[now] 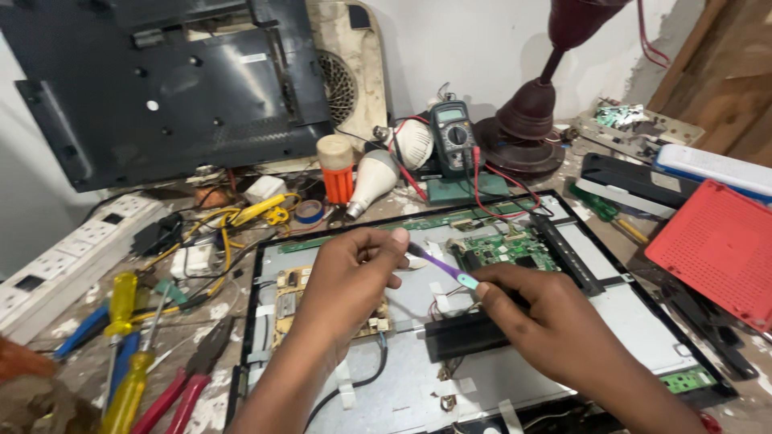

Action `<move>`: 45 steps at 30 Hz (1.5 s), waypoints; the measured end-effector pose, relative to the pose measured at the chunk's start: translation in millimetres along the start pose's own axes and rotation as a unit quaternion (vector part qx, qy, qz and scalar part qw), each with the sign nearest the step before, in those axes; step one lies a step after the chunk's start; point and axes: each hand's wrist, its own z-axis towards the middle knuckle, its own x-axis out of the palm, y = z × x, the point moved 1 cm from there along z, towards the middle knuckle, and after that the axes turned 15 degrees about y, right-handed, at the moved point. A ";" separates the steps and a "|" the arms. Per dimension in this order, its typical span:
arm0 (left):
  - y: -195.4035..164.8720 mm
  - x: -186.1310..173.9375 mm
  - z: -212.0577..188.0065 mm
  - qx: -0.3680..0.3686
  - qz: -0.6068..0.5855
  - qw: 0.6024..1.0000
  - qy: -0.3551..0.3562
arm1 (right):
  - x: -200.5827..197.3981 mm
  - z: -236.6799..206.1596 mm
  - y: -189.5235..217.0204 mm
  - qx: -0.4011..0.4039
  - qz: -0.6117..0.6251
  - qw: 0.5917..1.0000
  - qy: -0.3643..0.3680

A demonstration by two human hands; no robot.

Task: The person uses a purple toothbrush to scrub dust and debris from two circuit boards inside a disassembled flat-screen TV. They scrub the green mainboard first, then move to the yellow power supply board, and finally reconnect a white ribbon cable to the mainboard.

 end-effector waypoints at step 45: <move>43.7 -63.0 -42.6 0.111 0.434 0.881 -0.154 | 17.7 4.4 -15.3 -0.058 -0.125 0.989 0.052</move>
